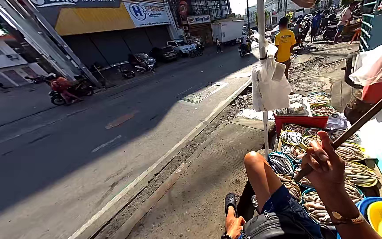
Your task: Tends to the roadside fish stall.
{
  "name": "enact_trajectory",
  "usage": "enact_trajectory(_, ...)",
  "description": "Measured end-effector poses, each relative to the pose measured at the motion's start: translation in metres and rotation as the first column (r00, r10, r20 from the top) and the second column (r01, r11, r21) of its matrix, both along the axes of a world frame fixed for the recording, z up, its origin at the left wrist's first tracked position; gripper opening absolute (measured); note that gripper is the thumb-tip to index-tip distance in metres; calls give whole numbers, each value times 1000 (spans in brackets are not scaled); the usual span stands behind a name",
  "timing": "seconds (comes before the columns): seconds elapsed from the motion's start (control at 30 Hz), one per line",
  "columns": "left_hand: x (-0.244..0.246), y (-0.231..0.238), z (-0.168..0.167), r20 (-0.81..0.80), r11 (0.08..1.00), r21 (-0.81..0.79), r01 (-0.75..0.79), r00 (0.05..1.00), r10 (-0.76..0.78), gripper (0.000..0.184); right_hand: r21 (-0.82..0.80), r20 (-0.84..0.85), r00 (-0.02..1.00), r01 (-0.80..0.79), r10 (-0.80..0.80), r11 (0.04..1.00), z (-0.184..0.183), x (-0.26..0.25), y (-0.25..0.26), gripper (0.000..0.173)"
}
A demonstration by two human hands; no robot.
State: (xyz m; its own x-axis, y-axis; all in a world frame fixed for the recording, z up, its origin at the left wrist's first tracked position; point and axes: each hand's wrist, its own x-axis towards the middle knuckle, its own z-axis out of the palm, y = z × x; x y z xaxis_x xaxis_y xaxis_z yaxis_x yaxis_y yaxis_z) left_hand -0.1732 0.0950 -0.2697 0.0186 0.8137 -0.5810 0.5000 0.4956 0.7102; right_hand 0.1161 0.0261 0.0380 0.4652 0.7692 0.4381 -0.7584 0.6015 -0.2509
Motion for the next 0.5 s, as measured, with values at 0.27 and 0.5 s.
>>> enact_trajectory(0.27, -6, 4, -14, -55, 995, 5, 101, 993, -101, 70, 314, -340, 785, -425, 518, 849, 15, -28, -45, 31)
enact_trajectory(0.5, 1, -8, 31, -5, 998, -13, 63, 998, -63, 59, 50, 48, 984, -175, 173, 983, 14, -41, -25, 33)
